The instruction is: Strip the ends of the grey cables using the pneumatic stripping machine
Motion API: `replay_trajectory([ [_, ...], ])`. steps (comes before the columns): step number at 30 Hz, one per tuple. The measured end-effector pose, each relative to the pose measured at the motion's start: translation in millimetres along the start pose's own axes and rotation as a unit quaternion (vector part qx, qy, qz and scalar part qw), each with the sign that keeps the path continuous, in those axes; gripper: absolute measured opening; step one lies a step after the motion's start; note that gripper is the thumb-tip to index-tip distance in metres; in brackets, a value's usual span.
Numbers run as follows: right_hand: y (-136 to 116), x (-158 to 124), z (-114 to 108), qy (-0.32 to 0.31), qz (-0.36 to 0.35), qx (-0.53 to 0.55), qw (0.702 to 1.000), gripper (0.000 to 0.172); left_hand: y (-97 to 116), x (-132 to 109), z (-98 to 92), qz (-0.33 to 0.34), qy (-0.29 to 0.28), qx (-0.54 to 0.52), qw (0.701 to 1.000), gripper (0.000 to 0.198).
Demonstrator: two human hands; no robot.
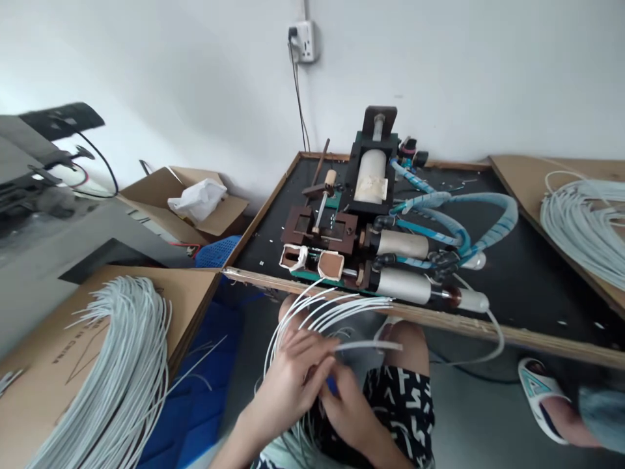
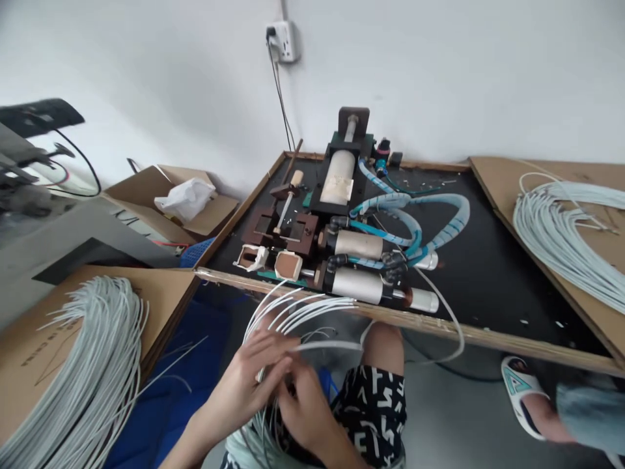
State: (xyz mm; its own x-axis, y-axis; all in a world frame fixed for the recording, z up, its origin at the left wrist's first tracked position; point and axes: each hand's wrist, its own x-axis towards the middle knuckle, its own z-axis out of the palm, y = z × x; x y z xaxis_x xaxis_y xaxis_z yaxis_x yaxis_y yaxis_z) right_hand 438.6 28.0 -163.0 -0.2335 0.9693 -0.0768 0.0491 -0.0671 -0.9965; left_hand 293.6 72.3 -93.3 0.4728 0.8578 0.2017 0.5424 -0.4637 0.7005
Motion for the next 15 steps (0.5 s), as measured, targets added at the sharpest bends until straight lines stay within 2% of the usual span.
replay_trajectory([
  [3,12,-4,-23,-0.019,0.055,-0.059,0.997,0.039,-21,-11,10.0,-0.053,0.086,0.083,0.991,0.033],
  [5,25,-11,-29,-0.021,0.090,-0.086,0.992,0.045,-36,-22,17.6,-0.104,0.161,0.119,0.974,0.043],
  [7,39,-20,-26,-0.030,0.115,-0.102,0.988,0.046,-50,-33,25.3,-0.161,0.207,0.129,0.956,0.062],
  [10,53,-36,-10,-0.083,0.139,-0.125,0.979,0.052,-60,-49,35.1,-0.234,0.217,0.111,0.941,0.083],
  [12,56,-46,1,-0.125,0.156,-0.152,0.968,0.064,-56,-61,38.2,-0.253,0.230,0.107,0.934,0.080],
  [15,57,-61,8,-0.153,0.190,-0.192,0.951,0.074,-37,-82,40.4,-0.211,0.280,0.107,0.930,0.052],
])
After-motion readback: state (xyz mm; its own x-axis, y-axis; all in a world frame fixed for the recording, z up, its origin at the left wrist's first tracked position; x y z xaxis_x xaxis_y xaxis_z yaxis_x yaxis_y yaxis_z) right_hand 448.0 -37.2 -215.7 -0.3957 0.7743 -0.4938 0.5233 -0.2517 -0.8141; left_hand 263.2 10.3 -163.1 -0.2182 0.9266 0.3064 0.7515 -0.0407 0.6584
